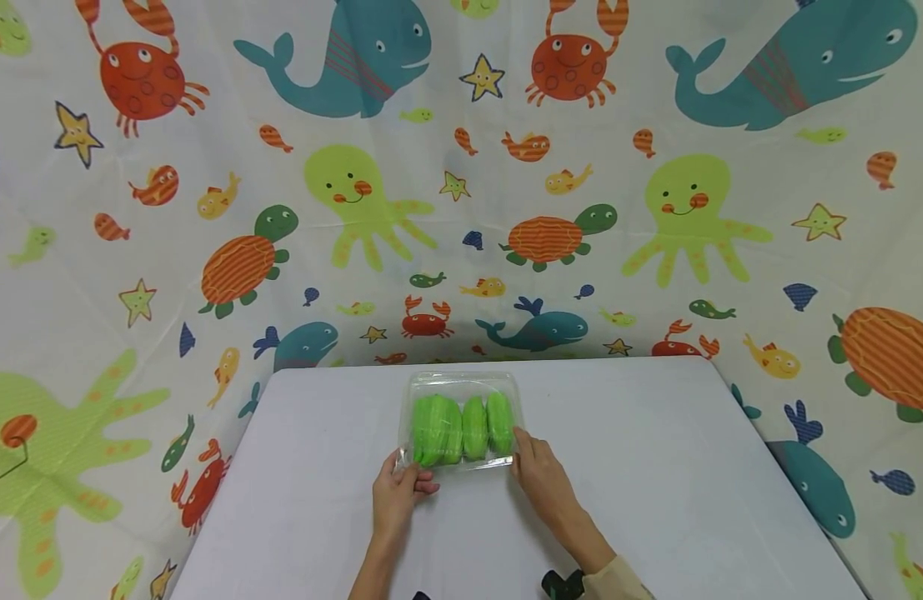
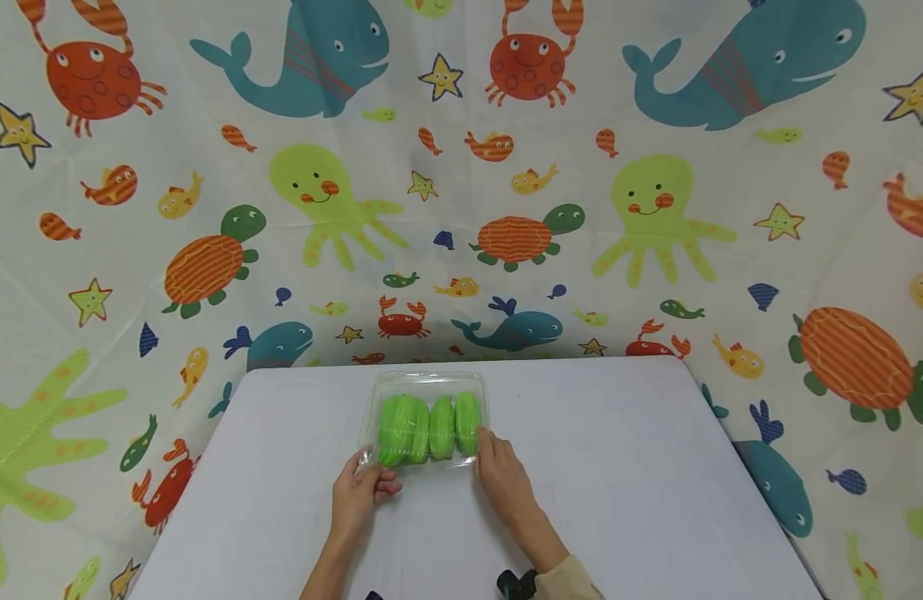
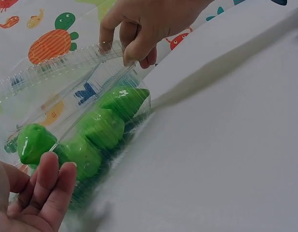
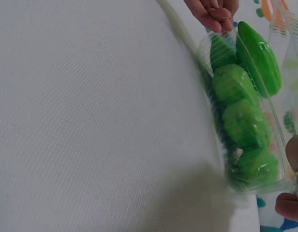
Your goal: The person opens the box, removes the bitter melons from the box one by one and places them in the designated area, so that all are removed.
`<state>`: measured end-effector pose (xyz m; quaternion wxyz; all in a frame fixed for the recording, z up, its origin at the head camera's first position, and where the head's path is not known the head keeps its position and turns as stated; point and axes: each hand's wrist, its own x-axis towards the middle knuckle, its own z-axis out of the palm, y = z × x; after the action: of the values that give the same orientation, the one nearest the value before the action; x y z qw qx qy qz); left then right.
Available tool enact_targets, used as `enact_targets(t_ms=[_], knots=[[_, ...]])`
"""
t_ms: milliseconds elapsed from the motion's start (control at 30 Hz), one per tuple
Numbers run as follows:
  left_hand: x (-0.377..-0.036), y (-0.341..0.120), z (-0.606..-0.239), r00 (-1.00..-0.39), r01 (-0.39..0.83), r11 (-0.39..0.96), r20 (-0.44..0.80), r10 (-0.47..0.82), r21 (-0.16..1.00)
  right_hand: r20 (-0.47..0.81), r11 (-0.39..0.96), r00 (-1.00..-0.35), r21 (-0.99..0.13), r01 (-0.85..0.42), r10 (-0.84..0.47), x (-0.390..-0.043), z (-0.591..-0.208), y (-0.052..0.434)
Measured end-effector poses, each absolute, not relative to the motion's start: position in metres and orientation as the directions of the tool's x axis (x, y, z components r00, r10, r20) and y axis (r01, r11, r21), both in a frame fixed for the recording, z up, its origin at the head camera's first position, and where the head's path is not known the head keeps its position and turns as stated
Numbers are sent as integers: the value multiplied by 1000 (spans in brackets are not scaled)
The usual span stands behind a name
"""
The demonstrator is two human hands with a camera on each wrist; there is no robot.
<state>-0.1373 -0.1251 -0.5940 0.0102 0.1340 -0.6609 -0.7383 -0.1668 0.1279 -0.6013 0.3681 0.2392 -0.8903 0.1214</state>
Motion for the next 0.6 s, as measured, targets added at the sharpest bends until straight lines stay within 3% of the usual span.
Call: enact_targets(t_ms=[600], knots=[[-139,-123,-598,-954,-167,-164,-201,-224,972,765,845,-570,-65,-531,-299,-175,-569,136]])
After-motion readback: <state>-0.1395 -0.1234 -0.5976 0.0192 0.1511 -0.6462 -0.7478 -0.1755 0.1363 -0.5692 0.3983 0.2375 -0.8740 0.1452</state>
